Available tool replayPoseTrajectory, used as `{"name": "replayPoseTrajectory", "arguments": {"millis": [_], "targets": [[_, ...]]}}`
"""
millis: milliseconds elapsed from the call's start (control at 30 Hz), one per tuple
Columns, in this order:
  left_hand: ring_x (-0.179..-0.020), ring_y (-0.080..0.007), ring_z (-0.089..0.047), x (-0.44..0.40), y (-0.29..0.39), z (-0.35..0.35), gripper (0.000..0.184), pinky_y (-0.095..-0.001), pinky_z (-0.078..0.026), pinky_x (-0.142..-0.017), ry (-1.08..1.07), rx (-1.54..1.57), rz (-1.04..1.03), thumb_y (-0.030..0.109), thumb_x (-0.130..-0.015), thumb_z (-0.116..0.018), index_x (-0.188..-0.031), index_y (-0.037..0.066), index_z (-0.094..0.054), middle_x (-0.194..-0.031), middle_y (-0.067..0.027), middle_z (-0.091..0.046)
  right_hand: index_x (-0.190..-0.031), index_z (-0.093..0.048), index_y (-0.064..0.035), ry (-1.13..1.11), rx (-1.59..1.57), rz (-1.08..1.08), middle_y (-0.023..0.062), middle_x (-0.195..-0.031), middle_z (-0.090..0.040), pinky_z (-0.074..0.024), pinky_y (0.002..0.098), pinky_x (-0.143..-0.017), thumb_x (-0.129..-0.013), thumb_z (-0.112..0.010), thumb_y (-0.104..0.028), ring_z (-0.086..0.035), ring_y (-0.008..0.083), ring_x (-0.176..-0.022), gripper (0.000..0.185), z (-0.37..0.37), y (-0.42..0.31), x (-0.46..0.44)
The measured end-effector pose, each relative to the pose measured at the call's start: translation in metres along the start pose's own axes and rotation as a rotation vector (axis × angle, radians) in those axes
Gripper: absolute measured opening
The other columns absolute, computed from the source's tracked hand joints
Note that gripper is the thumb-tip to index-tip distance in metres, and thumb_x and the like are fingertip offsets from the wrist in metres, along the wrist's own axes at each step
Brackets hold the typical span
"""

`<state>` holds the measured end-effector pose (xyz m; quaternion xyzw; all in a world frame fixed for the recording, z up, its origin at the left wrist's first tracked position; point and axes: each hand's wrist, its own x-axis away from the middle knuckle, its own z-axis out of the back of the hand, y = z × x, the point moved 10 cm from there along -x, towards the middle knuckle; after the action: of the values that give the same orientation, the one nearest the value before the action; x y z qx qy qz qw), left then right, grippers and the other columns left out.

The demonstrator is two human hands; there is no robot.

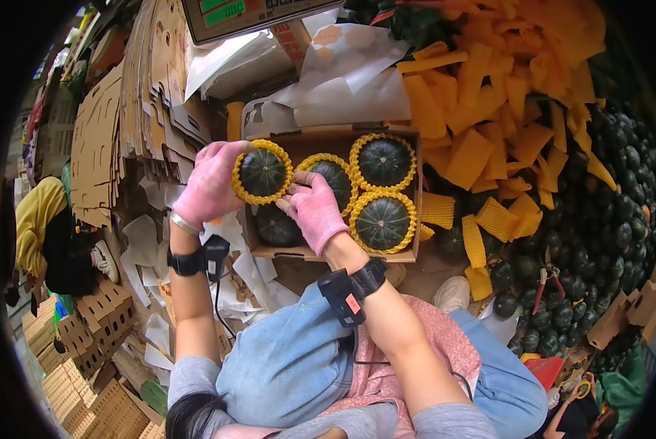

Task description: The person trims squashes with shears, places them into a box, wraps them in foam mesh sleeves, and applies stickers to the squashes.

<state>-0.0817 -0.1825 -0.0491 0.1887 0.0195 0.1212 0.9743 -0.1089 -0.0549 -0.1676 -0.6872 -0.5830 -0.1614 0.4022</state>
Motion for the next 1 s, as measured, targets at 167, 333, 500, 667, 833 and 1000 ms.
{"name": "replayPoseTrajectory", "arguments": {"millis": [167, 333, 500, 667, 833, 1000], "targets": [[-0.105, -0.0314, -0.054, -0.014, -0.017, -0.034, 0.064, -0.0432, -0.036, -0.098, -0.154, -0.086, 0.006, 0.004, -0.062, -0.073, -0.121, 0.016, -0.051, -0.106, -0.0072, -0.058, -0.125, -0.039, 0.0021, -0.079, -0.076, -0.001, 0.0183, -0.120, -0.050, -0.0467, 0.0334, -0.096, -0.079, -0.048, 0.012, -0.052, 0.0264, -0.111, 0.048, -0.003, 0.001, 0.004], [-0.100, -0.0395, -0.054, -0.007, 0.007, -0.032, 0.082, -0.0428, -0.047, -0.086, 0.125, -0.098, -0.004, -0.018, -0.061, -0.053, -0.134, 0.020, -0.045, -0.113, -0.0204, -0.053, -0.121, -0.043, -0.0009, -0.125, -0.179, 0.001, 0.0142, -0.118, -0.050, -0.0459, 0.0336, -0.097, -0.074, -0.044, 0.015, -0.051, 0.0259, -0.113, 0.049, 0.004, 0.012, 0.000], [-0.102, -0.0392, -0.053, -0.003, 0.009, -0.026, 0.080, -0.0420, -0.049, -0.084, 0.239, 0.122, -0.137, -0.017, -0.058, -0.053, -0.130, 0.017, -0.049, -0.116, -0.0183, -0.052, -0.117, -0.046, -0.0004, -0.107, -0.203, 0.045, 0.0139, -0.118, -0.050, -0.0434, 0.0383, -0.103, -0.073, -0.044, 0.015, -0.049, 0.0275, -0.117, 0.046, 0.009, 0.015, 0.000], [-0.103, -0.0405, -0.053, -0.018, 0.007, -0.056, 0.079, -0.0445, -0.049, -0.085, 0.069, -0.094, -0.119, -0.013, -0.060, -0.057, -0.131, 0.022, -0.049, -0.118, -0.0184, -0.051, -0.117, -0.052, -0.0033, -0.226, 0.203, 0.224, 0.0084, -0.112, -0.057, -0.0455, 0.0322, -0.097, -0.082, -0.051, 0.005, -0.057, 0.0226, -0.109, 0.036, 0.004, -0.007, 0.008], [-0.108, -0.0284, -0.054, -0.008, -0.011, -0.084, 0.052, -0.0568, -0.029, -0.106, 0.187, -0.457, 0.076, 0.005, -0.084, -0.050, -0.130, 0.028, -0.049, -0.119, -0.0097, -0.053, -0.088, -0.064, -0.0083, 0.420, 1.254, 1.011, 0.0117, -0.083, -0.063, -0.0518, 0.0353, -0.072, -0.075, -0.066, -0.013, -0.064, 0.0285, -0.079, 0.014, 0.063, -0.181, 0.115], [-0.124, -0.0326, -0.042, -0.008, -0.002, -0.057, 0.074, -0.0623, -0.023, -0.106, 0.005, -0.648, 0.144, 0.002, -0.070, -0.065, -0.135, 0.030, -0.042, -0.130, -0.0106, -0.044, -0.108, -0.057, -0.0087, 0.784, 2.239, 0.690, 0.0166, -0.107, -0.056, -0.0472, 0.0458, -0.085, -0.072, -0.071, -0.016, -0.053, 0.0378, -0.105, 0.040, 0.175, -0.210, 0.055]]}}
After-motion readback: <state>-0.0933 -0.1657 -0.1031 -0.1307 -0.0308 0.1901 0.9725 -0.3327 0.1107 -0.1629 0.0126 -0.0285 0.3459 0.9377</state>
